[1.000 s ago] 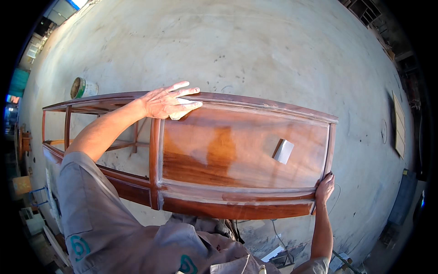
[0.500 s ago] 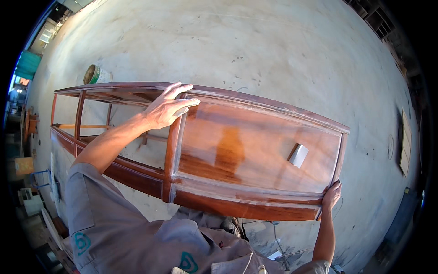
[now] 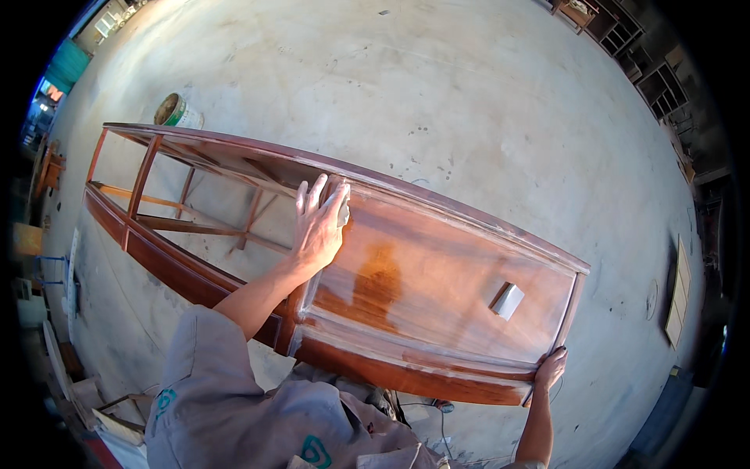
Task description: The person sands a wooden cabinet frame using a sanding block and an electric sander. They wipe the surface with a cloth, flip the frame to access different sides, and continue sanding the edges and flat panels.
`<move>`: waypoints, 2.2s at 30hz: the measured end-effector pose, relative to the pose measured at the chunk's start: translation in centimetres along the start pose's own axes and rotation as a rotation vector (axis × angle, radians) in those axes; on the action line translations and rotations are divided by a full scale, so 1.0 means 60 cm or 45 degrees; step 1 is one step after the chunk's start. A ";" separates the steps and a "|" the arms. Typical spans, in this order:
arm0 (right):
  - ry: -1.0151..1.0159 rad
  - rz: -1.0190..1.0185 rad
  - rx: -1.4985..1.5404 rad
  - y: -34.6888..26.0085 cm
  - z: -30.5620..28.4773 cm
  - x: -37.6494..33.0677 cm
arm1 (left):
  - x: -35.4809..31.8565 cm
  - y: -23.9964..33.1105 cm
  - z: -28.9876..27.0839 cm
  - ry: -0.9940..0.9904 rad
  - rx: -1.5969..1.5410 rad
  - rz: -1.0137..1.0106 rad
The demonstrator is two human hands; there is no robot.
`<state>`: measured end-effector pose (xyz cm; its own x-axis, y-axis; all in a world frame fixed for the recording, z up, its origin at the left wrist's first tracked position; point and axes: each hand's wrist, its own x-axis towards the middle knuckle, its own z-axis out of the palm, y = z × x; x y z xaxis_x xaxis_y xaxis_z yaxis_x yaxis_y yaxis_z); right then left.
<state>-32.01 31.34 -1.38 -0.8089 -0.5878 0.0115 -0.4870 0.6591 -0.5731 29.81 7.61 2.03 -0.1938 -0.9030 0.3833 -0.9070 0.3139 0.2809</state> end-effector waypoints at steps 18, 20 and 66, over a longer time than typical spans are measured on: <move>0.051 -0.042 -0.103 0.017 -0.007 0.000 | 0.102 -0.125 -0.055 -0.264 -0.293 0.462; 0.068 -0.106 -0.080 0.027 0.000 0.007 | 0.121 -0.098 -0.036 -0.396 -0.353 0.583; -0.001 0.033 -0.038 -0.003 -0.007 -0.003 | -0.009 -0.011 -0.001 -0.070 -0.148 0.000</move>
<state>-31.91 31.48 -0.94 -0.8210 -0.5709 -0.0038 -0.4755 0.6875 -0.5488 30.53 7.89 1.68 -0.2168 -0.9169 0.3352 -0.8583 0.3426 0.3820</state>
